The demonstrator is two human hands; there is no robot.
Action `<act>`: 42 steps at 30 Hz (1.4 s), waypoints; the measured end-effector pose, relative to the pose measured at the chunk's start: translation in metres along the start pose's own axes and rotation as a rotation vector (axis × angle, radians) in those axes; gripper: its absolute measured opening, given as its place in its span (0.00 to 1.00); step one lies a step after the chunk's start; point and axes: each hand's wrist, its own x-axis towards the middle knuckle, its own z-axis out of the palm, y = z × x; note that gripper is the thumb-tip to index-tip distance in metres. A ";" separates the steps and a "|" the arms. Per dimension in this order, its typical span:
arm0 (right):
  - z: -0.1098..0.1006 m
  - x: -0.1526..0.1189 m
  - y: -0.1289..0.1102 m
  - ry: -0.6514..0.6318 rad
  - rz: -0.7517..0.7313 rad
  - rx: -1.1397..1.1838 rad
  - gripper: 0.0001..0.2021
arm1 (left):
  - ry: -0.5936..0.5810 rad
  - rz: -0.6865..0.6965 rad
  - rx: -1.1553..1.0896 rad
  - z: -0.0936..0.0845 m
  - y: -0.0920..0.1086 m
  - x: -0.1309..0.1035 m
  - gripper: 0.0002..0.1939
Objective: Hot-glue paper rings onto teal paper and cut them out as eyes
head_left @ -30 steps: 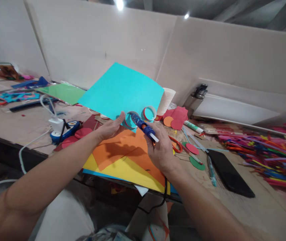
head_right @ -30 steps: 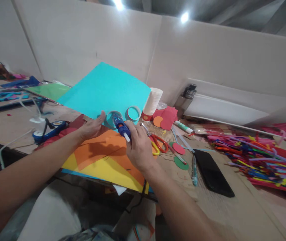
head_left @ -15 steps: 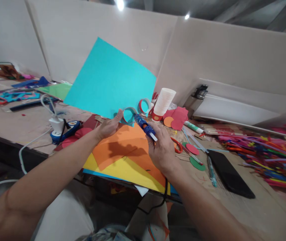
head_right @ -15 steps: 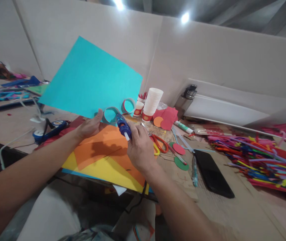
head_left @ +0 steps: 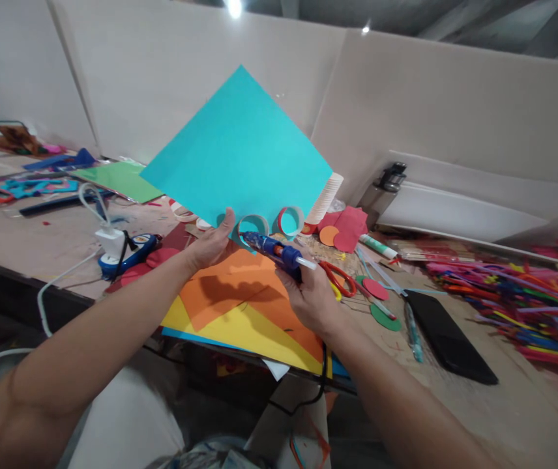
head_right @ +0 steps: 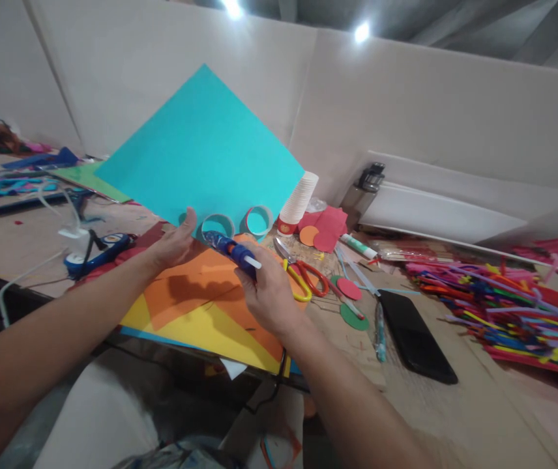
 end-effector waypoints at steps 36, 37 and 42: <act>-0.004 0.001 0.011 0.217 0.423 0.354 0.16 | -0.249 0.174 -0.112 -0.009 0.033 -0.008 0.46; -0.003 0.000 0.010 0.202 0.427 0.367 0.16 | -0.304 0.171 -0.086 -0.012 0.033 -0.008 0.45; -0.002 0.001 0.004 0.190 0.426 0.425 0.16 | -0.521 0.152 0.090 -0.017 0.029 -0.006 0.31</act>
